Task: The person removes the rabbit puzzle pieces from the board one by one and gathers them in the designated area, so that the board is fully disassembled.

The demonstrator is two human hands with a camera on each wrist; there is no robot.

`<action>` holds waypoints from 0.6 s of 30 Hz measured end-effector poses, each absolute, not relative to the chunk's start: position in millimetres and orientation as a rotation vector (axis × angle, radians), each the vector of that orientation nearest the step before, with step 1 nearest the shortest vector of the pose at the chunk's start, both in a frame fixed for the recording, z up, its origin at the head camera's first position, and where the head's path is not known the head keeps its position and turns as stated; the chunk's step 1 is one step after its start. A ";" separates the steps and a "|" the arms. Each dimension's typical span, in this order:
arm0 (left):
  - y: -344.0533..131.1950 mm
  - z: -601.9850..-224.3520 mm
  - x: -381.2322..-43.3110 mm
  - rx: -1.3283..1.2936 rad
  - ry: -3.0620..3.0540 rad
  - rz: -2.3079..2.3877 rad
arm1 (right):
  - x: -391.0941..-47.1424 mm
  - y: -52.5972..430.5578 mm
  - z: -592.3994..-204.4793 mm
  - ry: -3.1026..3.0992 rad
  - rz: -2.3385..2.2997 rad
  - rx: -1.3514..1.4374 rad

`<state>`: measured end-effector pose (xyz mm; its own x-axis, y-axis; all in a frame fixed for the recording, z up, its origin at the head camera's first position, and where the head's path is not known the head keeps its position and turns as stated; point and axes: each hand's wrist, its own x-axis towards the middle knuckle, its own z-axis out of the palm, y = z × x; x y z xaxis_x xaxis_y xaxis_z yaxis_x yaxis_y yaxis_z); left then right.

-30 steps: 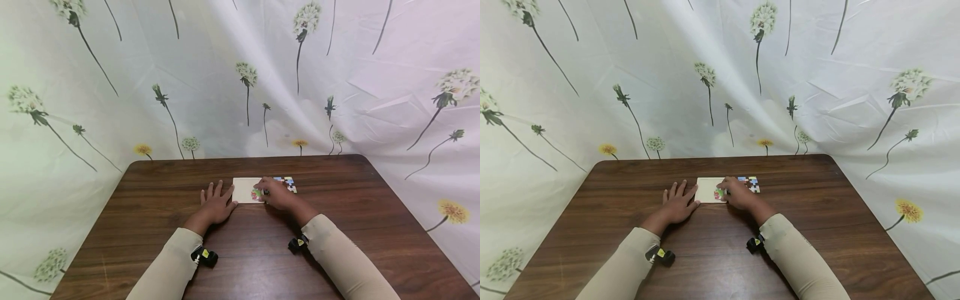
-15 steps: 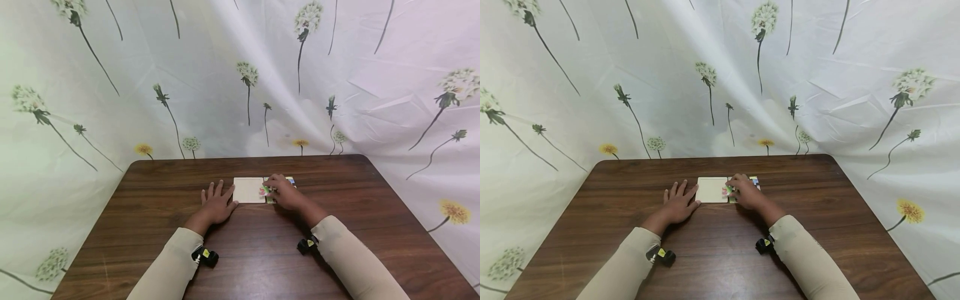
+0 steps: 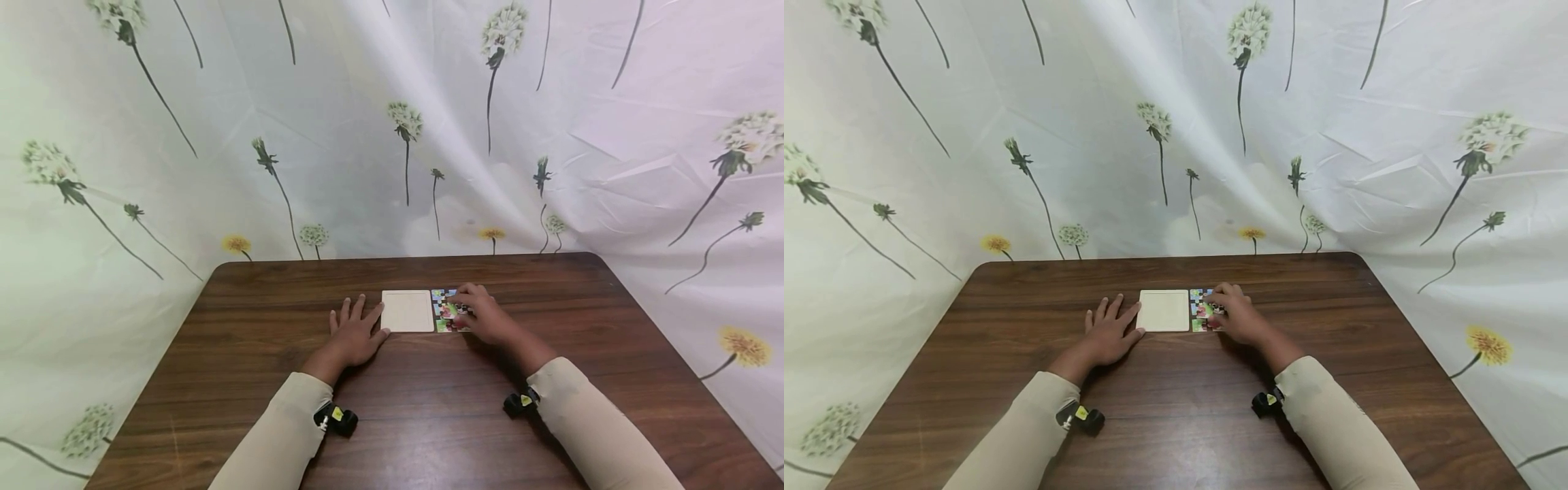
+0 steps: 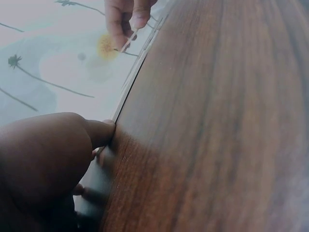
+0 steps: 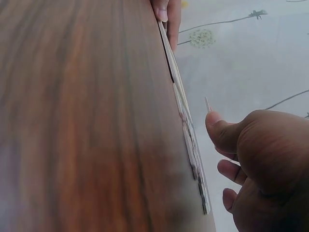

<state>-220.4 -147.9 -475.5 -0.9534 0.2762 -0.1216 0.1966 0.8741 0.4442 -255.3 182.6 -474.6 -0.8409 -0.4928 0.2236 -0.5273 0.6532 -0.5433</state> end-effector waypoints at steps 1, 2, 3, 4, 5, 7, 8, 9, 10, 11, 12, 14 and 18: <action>-147.7 -475.4 -220.5 0.369 2.865 0.657 | -254.5 184.8 -473.8 -2.811 0.955 0.860; -147.6 -475.1 -220.3 0.369 2.859 0.663 | -253.8 187.0 -473.2 -2.817 0.954 0.853; -147.4 -475.1 -220.3 0.371 2.859 0.667 | -252.9 189.2 -472.6 -2.825 0.955 0.846; -147.4 -475.0 -220.0 0.373 2.858 0.668 | -252.1 190.9 -472.1 -2.831 0.948 0.842; -147.5 -474.9 -220.0 0.374 2.856 0.670 | -251.4 192.7 -471.8 -2.838 0.952 0.834; -147.7 -474.9 -220.0 0.376 2.857 0.660 | -250.5 196.4 -472.0 -2.851 0.942 0.818; -147.8 -474.5 -219.6 0.374 2.856 0.657 | -250.2 198.4 -472.6 -2.854 0.930 0.810; -147.7 -474.4 -219.7 0.376 2.861 0.650 | -250.0 200.2 -473.2 -2.856 0.931 0.804; -147.9 -474.3 -219.6 0.375 2.862 0.643 | -249.8 202.0 -473.9 -2.854 0.924 0.800; -148.0 -474.3 -219.8 0.373 2.864 0.635 | -249.6 203.9 -474.8 -2.854 0.925 0.796; -147.9 -474.1 -219.7 0.373 2.866 0.627 | -249.3 205.6 -475.6 -2.848 0.919 0.796; -147.8 -474.2 -220.3 0.371 2.867 0.621 | -248.7 208.9 -477.5 -2.835 0.916 0.799; -147.5 -475.6 -221.9 0.372 2.863 0.644 | -247.3 215.2 -480.9 -2.819 0.909 0.792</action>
<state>-221.9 -147.5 -475.6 -0.9519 0.2811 -0.1219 0.2017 0.8745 0.4410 -247.3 215.2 -480.9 -0.8640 -0.4518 0.2221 -0.4964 0.6913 -0.5251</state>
